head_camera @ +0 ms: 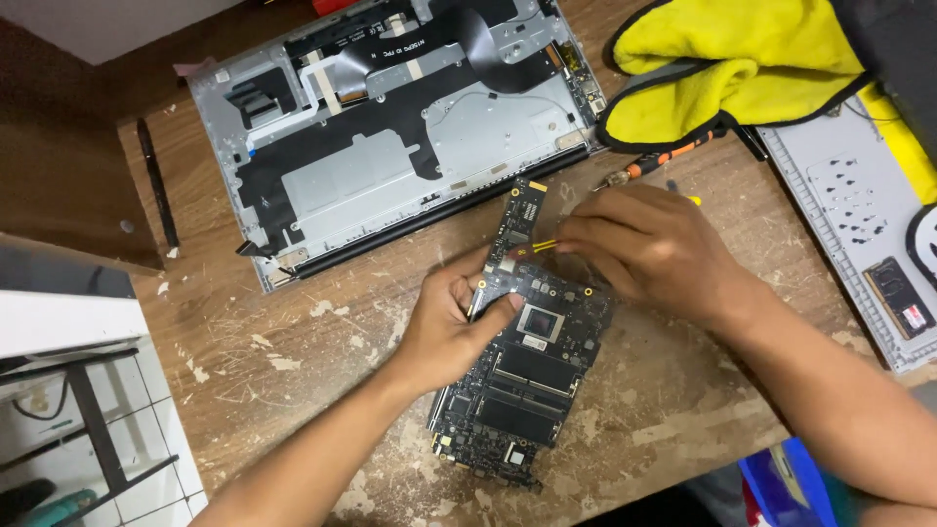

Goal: The person is unscrewing components and disconnecting a cable from a laptop motherboard on a repair bench.

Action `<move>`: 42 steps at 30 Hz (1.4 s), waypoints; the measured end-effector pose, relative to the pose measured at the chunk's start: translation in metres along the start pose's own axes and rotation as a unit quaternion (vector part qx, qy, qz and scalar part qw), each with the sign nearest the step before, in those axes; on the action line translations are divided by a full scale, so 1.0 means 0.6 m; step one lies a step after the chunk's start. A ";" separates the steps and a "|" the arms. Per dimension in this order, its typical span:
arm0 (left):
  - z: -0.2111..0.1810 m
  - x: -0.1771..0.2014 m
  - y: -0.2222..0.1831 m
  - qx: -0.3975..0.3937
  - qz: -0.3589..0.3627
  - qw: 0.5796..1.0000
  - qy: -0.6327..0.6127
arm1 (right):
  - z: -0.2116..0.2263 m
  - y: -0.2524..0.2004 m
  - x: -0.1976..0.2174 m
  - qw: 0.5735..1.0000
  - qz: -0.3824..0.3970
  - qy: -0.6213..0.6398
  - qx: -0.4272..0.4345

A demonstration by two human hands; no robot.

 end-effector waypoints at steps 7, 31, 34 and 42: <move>0.013 0.008 -0.013 0.024 0.012 0.998 0.048 | -0.008 -0.021 -0.022 0.999 0.028 -0.022 -0.023; -0.066 -0.035 -0.003 -0.083 0.142 0.861 0.481 | -0.012 -0.027 0.014 0.990 0.138 -0.037 -0.006; -0.062 -0.033 -0.002 -0.110 0.131 0.868 0.467 | -0.015 -0.026 0.007 0.987 0.161 -0.031 0.003; -0.131 0.049 0.080 -0.214 0.039 0.819 0.531 | -0.024 -0.027 -0.019 0.979 0.199 0.046 0.018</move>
Point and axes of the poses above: each hand's wrist, its own y-axis towards the middle knuckle, its own x-axis out of the back of the hand, z = x × y, the point moved 7 cm from there along y, towards the middle knuckle, and after that the axes turned 11 degrees about -x, right-handed, at the moved point
